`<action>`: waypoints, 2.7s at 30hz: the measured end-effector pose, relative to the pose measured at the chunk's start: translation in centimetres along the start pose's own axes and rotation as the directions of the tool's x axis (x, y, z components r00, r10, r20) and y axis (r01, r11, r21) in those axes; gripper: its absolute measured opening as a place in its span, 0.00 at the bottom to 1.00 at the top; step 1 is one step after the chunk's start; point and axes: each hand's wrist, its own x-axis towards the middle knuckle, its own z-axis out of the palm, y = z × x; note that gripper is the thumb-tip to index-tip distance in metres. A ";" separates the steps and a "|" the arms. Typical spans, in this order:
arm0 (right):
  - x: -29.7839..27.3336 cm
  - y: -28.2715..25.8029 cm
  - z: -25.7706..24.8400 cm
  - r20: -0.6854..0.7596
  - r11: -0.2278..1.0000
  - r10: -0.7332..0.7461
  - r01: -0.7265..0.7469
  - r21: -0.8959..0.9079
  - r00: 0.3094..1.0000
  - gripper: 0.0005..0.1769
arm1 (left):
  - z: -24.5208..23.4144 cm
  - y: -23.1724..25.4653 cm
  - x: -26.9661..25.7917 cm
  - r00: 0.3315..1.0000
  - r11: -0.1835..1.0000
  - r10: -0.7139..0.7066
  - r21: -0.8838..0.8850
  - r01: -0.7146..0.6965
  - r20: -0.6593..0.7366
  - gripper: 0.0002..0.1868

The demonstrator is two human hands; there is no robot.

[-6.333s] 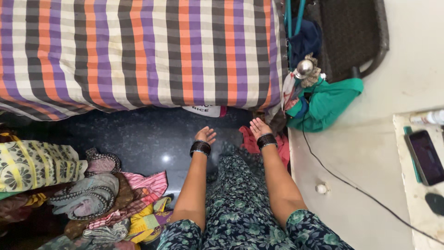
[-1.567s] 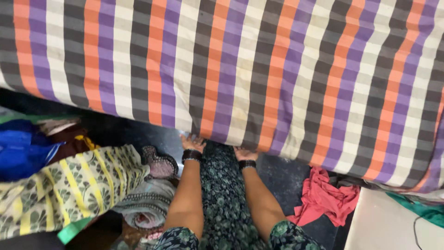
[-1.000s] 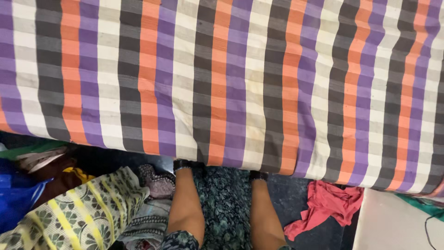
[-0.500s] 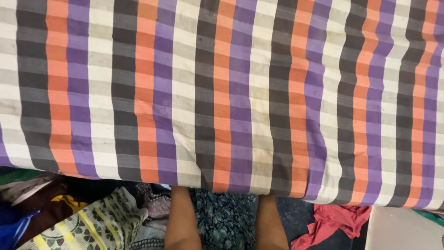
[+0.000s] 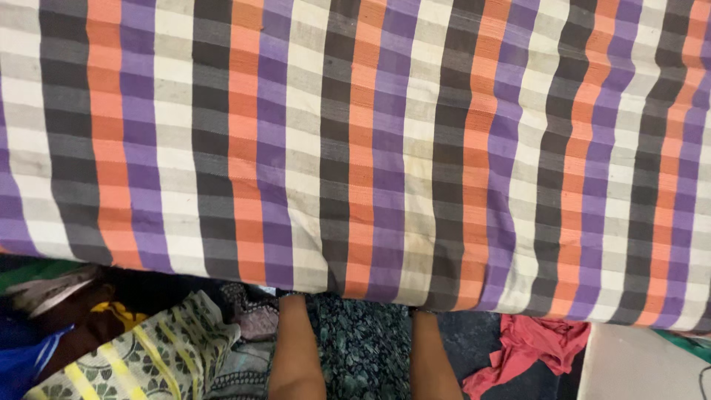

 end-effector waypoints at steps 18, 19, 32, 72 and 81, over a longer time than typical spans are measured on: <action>-12.4 13.8 6.0 -0.380 0.887 0.207 -0.337 -0.317 0.901 0.45 | -1.2 13.1 -12.8 0.996 0.991 0.031 0.131 -0.021 -0.078 0.36; -13.5 15.3 6.1 -0.413 0.904 0.220 -0.343 -0.254 0.884 0.47 | -1.5 14.0 -13.4 0.999 0.985 0.039 0.167 -0.035 -0.025 0.35; -21.6 34.3 9.5 -0.041 0.822 0.531 -0.526 -0.221 0.847 0.56 | -2.4 29.2 -14.3 0.989 0.975 0.077 0.196 -0.101 0.125 0.35; -16.6 51.9 13.2 0.232 0.969 0.015 0.043 -0.242 0.973 0.40 | -0.7 57.3 11.6 0.990 0.987 0.135 -0.093 -0.130 0.050 0.45; -15.9 55.2 12.1 0.191 0.961 0.130 -0.077 -0.264 0.973 0.39 | -2.0 60.6 14.2 0.986 0.986 0.163 0.013 -0.164 0.033 0.39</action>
